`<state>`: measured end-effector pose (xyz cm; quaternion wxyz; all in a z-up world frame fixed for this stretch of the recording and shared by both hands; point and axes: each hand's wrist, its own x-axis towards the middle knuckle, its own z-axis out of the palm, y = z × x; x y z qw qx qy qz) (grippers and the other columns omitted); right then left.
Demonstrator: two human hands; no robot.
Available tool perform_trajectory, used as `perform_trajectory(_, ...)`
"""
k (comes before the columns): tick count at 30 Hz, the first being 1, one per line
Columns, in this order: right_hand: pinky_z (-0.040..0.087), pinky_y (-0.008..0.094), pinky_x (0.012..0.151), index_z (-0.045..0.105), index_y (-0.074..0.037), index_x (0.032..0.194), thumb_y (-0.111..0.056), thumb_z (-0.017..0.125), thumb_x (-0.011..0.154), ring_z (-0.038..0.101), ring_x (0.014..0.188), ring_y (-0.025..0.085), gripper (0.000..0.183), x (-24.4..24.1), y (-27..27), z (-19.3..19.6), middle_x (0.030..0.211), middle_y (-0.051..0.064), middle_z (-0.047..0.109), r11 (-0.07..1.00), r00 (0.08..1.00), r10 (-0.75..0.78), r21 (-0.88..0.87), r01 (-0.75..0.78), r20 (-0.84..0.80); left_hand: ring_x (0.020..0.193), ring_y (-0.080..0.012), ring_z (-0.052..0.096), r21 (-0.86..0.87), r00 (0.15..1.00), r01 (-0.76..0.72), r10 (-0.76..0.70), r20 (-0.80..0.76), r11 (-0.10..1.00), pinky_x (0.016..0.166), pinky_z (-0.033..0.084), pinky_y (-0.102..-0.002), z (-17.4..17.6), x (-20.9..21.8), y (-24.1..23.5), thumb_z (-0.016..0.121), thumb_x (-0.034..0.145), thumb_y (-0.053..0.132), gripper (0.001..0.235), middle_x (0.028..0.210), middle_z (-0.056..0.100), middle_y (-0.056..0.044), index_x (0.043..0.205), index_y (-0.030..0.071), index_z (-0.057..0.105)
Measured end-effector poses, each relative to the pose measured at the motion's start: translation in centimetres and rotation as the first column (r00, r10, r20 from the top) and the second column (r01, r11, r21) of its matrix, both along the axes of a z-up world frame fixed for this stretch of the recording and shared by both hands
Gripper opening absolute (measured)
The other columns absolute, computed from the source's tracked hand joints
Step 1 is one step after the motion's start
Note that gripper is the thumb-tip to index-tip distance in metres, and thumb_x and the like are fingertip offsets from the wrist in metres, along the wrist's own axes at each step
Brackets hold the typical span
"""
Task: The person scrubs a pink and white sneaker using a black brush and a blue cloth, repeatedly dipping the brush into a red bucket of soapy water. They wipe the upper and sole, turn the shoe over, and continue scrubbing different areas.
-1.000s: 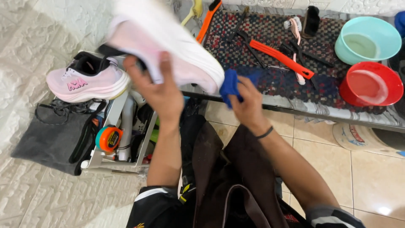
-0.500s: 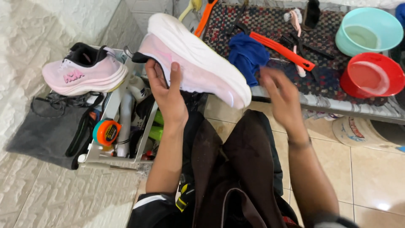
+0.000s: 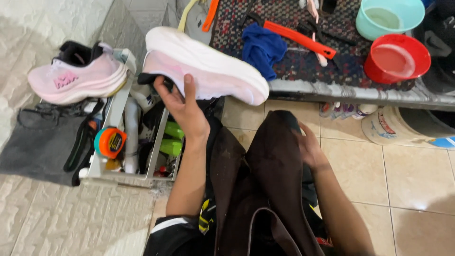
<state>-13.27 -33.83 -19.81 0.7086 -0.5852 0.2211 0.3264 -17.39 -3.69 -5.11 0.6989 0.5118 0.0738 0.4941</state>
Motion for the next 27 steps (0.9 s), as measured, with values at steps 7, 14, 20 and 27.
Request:
perform_trajectory(7, 0.057, 0.042, 0.094, 0.071, -0.015, 0.141, -0.025, 0.077, 0.092, 0.076, 0.108, 0.030, 0.050, 8.8, 5.1, -6.2, 0.122, 0.016, 0.074, 0.985, 0.970, 0.170, -0.041, -0.165, 0.175, 0.143, -0.0103, 0.041, 0.046, 0.995, 0.081, -0.084, 0.055, 0.996, 0.126, 0.030, -0.041, 0.2, -2.5, -0.4, 0.075, 0.114, 0.027, 0.057, 0.143, 0.056, -0.009, 0.156, 0.018, 0.037)
perform_trajectory(14, 0.053, 0.042, 0.107, 0.074, -0.016, 0.139, -0.030, 0.084, 0.096, 0.071, 0.118, 0.023, 0.047, 14.8, -2.3, -9.4, 0.136, 0.013, 0.072, 0.975, 0.948, -0.182, 0.170, 0.141, 0.261, 0.140, -0.0106, 0.048, 0.037, 0.993, 0.108, -0.110, 0.041, 0.993, 0.126, 0.027, -0.043, 1.4, -3.4, -0.6, 0.075, 0.113, 0.029, 0.059, 0.142, 0.068, -0.012, 0.155, 0.020, 0.033)
perform_trajectory(20, 0.055, 0.043, 0.108, 0.072, -0.020, 0.141, -0.038, 0.082, 0.096, 0.074, 0.118, 0.026, 0.049, 10.3, -6.4, -7.0, 0.133, 0.011, 0.075, 0.922, 0.916, -0.357, 0.228, 0.314, 0.182, 0.133, -0.0053, 0.055, 0.044, 0.983, 0.172, -0.174, 0.063, 0.984, 0.119, 0.038, -0.035, 0.5, -2.0, -0.6, 0.073, 0.112, 0.022, 0.058, 0.135, 0.072, -0.010, 0.154, 0.020, 0.033)
perform_trajectory(27, 0.042, 0.062, 0.115, 0.064, -0.023, 0.149, -0.056, 0.075, 0.098, 0.063, 0.133, 0.035, 0.062, 0.9, -24.2, -19.0, 0.145, 0.008, 0.067, 0.824, 0.828, -0.555, 0.189, 0.535, 0.075, 0.114, -0.0054, 0.061, 0.054, 0.927, 0.368, -0.371, 0.054, 0.928, 0.104, 0.049, -0.030, -0.9, 0.8, -1.9, 0.072, 0.109, 0.014, 0.060, 0.127, 0.072, -0.008, 0.154, 0.017, 0.031)
